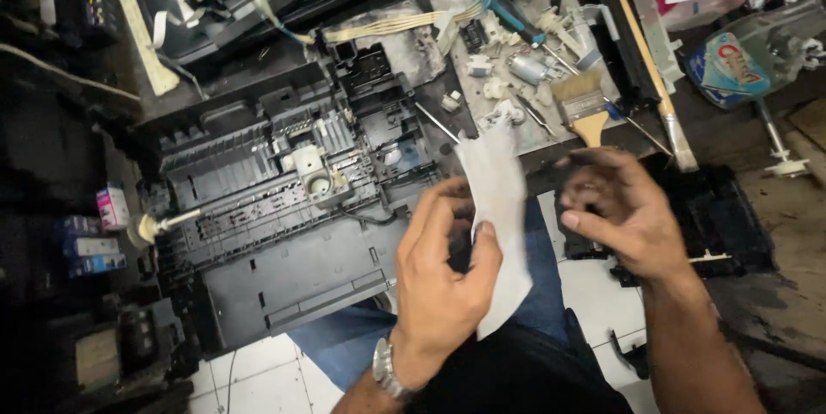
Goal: Cleaning a printer gear assembly with a cloth and spray solution before re-installing it into the printer chassis.
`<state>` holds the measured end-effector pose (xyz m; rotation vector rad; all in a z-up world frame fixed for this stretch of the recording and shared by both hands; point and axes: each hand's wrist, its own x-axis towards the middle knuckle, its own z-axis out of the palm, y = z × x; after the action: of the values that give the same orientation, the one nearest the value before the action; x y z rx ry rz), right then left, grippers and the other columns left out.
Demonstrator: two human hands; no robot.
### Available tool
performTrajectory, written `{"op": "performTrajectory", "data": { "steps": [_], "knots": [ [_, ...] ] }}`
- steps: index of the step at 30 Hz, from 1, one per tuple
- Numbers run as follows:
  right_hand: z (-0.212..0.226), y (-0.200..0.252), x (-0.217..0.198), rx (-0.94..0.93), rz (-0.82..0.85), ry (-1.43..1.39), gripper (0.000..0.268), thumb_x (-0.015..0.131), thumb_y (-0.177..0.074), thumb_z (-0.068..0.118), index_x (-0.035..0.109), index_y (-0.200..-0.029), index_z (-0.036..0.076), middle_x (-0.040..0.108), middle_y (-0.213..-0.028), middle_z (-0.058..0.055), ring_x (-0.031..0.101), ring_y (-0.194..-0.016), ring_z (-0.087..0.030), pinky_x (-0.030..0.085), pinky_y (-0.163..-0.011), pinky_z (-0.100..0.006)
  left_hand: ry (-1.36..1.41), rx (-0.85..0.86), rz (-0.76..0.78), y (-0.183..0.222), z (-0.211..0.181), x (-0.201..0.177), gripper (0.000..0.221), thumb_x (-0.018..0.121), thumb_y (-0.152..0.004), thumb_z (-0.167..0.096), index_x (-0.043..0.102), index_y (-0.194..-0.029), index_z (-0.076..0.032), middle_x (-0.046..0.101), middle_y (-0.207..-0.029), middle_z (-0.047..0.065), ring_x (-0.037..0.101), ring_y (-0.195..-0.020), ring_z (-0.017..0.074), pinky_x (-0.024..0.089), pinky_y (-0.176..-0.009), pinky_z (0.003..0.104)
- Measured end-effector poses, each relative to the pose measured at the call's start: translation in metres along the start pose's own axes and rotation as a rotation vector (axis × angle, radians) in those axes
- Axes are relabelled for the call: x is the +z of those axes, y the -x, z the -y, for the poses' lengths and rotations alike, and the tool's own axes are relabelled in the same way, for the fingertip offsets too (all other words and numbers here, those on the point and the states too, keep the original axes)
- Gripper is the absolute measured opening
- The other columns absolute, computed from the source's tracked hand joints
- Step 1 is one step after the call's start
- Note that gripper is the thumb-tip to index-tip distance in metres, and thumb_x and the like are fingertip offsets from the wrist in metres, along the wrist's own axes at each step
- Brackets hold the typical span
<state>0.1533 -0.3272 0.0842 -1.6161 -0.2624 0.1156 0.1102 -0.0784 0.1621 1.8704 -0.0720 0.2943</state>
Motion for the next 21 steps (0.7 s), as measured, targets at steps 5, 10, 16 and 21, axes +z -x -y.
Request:
{"op": "performTrajectory", "data": {
  "steps": [5, 10, 16, 21],
  "knots": [
    [-0.022, 0.007, 0.02, 0.181, 0.167, -0.308, 0.091, 0.08, -0.078, 0.033, 0.032, -0.152, 0.011, 0.051, -0.149, -0.021, 0.06, -0.123, -0.031, 0.053, -0.094, -0.04, 0.256, -0.229, 0.289, 0.006, 0.008, 0.004, 0.021, 0.056, -0.095, -0.022, 0.063, -0.109, -0.007, 0.073, -0.09, 0.003, 0.067, -0.073, 0.0113, 0.054, -0.063, 0.027],
    [-0.021, 0.017, 0.038, 0.296, 0.177, -0.612, 0.07, 0.082, -0.081, 0.009, 0.049, -0.141, -0.003, 0.075, -0.113, -0.017, 0.072, -0.097, -0.026, 0.055, -0.082, -0.036, 0.311, -0.238, 0.286, 0.013, 0.01, 0.007, 0.026, 0.055, -0.099, -0.031, 0.062, -0.106, -0.006, 0.071, -0.087, 0.003, 0.059, -0.07, 0.0091, 0.048, -0.061, 0.028],
    [-0.009, 0.016, 0.037, 0.342, -0.066, -0.526, 0.032, 0.076, -0.082, -0.003, 0.069, -0.113, -0.006, 0.078, -0.101, -0.019, 0.074, -0.088, -0.03, 0.058, -0.074, -0.038, 0.064, -0.277, 0.035, 0.029, 0.017, 0.009, 0.034, 0.064, -0.093, -0.035, 0.063, -0.119, -0.012, 0.076, -0.097, 0.005, 0.076, -0.091, 0.0133, 0.064, -0.081, 0.025],
    [-0.019, 0.016, 0.035, 0.347, -0.094, -0.576, 0.047, 0.074, -0.081, -0.004, 0.067, -0.128, -0.01, 0.078, -0.108, -0.024, 0.074, -0.09, -0.036, 0.059, -0.074, -0.044, -0.029, -0.166, 0.195, 0.034, 0.012, -0.008, 0.069, 0.071, -0.091, -0.031, 0.043, -0.153, -0.021, 0.067, -0.144, 0.007, 0.076, -0.109, 0.0246, 0.058, -0.093, 0.037]
  ]
}}
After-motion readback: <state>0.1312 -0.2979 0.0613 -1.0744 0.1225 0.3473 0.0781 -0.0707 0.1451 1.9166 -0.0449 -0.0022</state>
